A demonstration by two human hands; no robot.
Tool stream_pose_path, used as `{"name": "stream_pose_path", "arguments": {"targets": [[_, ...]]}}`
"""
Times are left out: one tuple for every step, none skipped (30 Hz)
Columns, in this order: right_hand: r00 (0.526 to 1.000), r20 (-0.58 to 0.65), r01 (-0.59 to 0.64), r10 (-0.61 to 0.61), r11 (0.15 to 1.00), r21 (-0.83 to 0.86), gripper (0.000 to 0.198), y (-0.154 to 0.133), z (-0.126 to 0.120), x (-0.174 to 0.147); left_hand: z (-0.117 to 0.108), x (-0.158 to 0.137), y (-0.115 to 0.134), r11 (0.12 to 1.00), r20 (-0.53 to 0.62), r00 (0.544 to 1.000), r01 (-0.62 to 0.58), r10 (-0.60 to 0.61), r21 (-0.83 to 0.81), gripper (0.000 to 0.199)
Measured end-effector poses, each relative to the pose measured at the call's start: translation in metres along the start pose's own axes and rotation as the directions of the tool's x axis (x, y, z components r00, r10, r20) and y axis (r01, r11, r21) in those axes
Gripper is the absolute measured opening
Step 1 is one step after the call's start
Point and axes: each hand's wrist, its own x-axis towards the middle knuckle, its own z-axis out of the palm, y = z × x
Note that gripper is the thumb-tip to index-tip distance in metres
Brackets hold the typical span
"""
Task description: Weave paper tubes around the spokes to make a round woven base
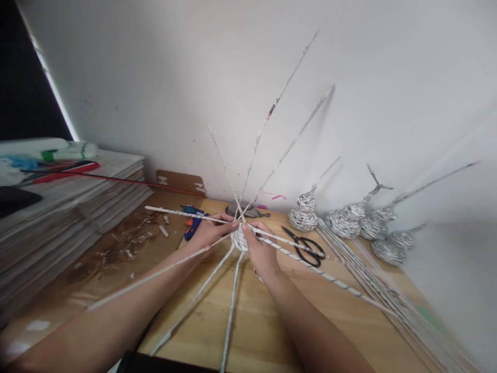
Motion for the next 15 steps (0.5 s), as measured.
{"name": "stream_pose_path", "arguments": {"targets": [[1.0,0.002,-0.016,0.016,1.0,-0.001,0.031,0.0009,-0.0017,0.0007,0.0014,-0.0015,0.0009,1.0,0.0,1.0,0.008,-0.008,-0.019,0.035],[1.0,0.01,-0.023,0.023,1.0,-0.004,0.031,0.001,-0.0039,0.0016,0.0024,-0.0027,0.0021,0.999,-0.004,1.0,0.01,-0.01,-0.032,0.034],[1.0,0.022,-0.019,0.019,1.0,-0.014,0.03,0.0004,-0.006,0.0023,0.003,-0.0036,0.0035,0.999,-0.001,1.0,0.015,-0.015,-0.033,0.034],[0.999,0.035,-0.006,0.007,0.999,-0.031,0.03,-0.0008,-0.008,0.0028,0.0033,-0.0043,0.0049,0.999,0.001,1.0,0.021,-0.021,-0.024,0.033],[0.999,0.049,0.012,-0.01,0.999,-0.052,0.03,-0.0023,-0.0094,0.003,0.0033,-0.0049,0.0063,1.0,0.002,1.0,0.029,-0.029,-0.008,0.032],[0.998,0.059,0.029,-0.025,0.997,-0.07,0.03,-0.0039,-0.0104,0.003,0.0033,-0.0054,0.0077,0.999,0.006,0.999,0.038,-0.038,0.014,0.032],[0.997,0.064,0.04,-0.035,0.996,-0.08,0.03,-0.0053,-0.011,0.0029,0.0032,-0.006,0.0088,0.998,0.012,0.999,0.045,-0.045,0.042,0.032],[0.997,0.064,0.043,-0.038,0.996,-0.077,0.031,-0.0063,-0.0113,0.0028,0.0031,-0.0066,0.0096,0.996,0.022,0.999,0.047,-0.048,0.07,0.032],[0.997,0.062,0.04,-0.036,0.997,-0.065,0.032,-0.007,-0.0113,0.0028,0.0031,-0.0072,0.01,0.995,0.03,0.998,0.044,-0.047,0.094,0.031],[0.998,0.052,0.037,-0.034,0.998,-0.048,0.032,-0.0074,-0.0112,0.0029,0.0032,-0.0076,0.0099,0.993,0.037,0.998,0.039,-0.043,0.108,0.03],[0.999,0.036,0.039,-0.038,0.999,-0.035,0.031,-0.0076,-0.0109,0.0032,0.0033,-0.008,0.0092,0.993,0.045,0.998,0.032,-0.038,0.117,0.029],[0.999,0.019,0.048,-0.048,0.998,-0.028,0.03,-0.0076,-0.0105,0.0036,0.0034,-0.0081,0.0079,0.992,0.048,0.998,0.029,-0.035,0.119,0.028],[0.998,0.003,0.06,-0.06,0.998,-0.027,0.028,-0.0076,-0.0101,0.004,0.0035,-0.0081,0.0063,0.993,0.05,0.998,0.028,-0.034,0.115,0.027],[0.998,-0.01,0.069,-0.07,0.997,-0.032,0.027,-0.0076,-0.0095,0.0044,0.0035,-0.0079,0.0043,0.994,0.052,0.998,0.029,-0.035,0.109,0.027],[0.997,-0.025,0.076,-0.077,0.996,-0.037,0.025,-0.0075,-0.009,0.0048,0.0034,-0.0075,0.0022,0.995,0.055,0.998,0.033,-0.038,0.098,0.026]]}}
